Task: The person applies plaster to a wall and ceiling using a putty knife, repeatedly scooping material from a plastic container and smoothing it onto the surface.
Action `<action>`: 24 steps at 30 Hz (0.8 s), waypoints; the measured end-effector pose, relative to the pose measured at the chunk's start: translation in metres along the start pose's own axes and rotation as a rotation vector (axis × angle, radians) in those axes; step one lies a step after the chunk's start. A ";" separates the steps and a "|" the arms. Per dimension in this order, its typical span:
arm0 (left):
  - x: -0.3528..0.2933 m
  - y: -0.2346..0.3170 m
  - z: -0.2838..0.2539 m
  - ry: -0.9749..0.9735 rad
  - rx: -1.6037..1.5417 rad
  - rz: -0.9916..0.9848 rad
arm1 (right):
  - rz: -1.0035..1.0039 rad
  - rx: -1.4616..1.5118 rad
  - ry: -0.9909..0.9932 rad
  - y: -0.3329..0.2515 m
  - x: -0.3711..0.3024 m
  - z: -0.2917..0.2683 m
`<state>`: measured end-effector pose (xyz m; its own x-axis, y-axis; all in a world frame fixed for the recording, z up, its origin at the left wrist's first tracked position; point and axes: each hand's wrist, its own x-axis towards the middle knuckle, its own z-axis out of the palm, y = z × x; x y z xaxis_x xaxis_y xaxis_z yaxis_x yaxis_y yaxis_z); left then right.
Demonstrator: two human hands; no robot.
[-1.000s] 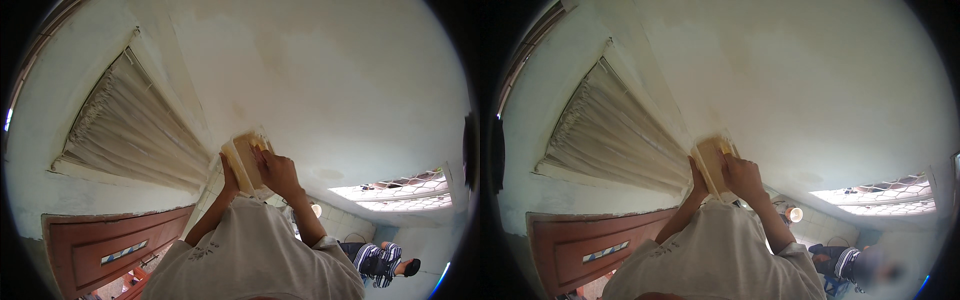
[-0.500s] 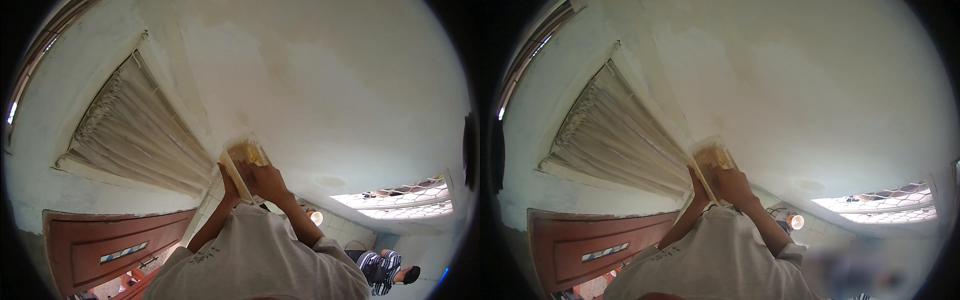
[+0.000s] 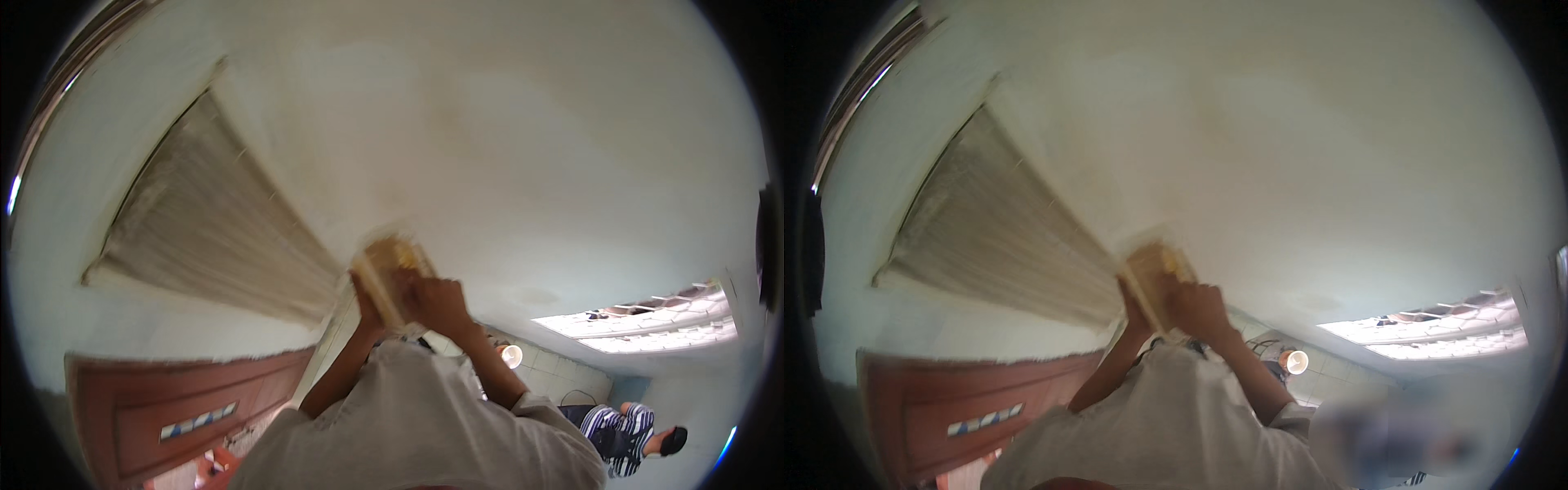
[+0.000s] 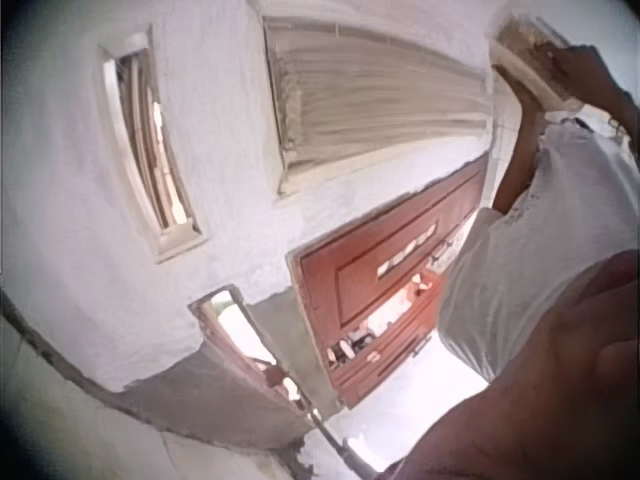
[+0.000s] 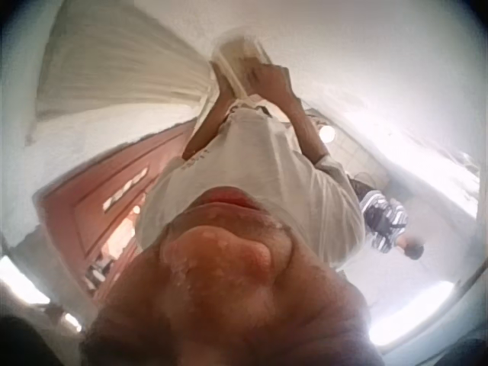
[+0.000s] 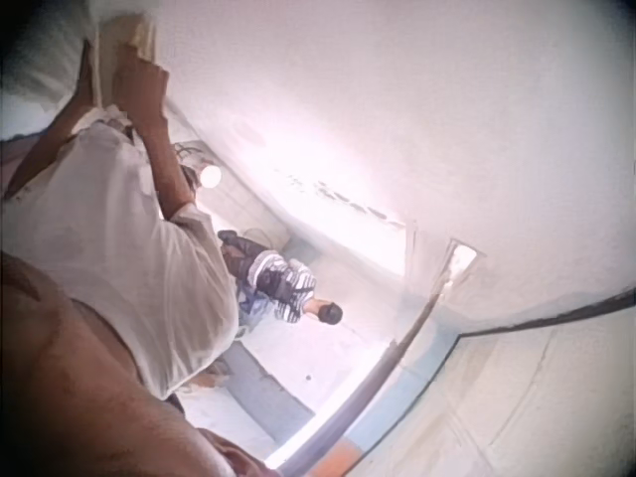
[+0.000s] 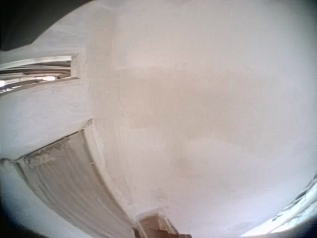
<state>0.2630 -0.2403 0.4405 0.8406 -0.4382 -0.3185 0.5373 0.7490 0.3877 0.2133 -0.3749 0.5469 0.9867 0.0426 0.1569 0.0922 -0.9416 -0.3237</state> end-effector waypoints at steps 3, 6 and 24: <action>0.012 0.006 -0.044 -0.052 0.009 -0.084 | 0.049 0.155 -0.034 -0.013 0.002 -0.002; 0.036 -0.008 -0.060 0.065 -0.035 -0.112 | 0.047 0.147 -0.090 -0.009 0.018 -0.006; 0.035 -0.017 -0.011 -0.045 -0.012 -0.053 | 0.113 0.308 0.002 0.003 0.018 -0.054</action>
<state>0.2824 -0.2631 0.4129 0.8134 -0.4990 -0.2990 0.5805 0.7300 0.3607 0.2240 -0.3949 0.5995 0.9927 -0.0571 0.1062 0.0191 -0.7952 -0.6061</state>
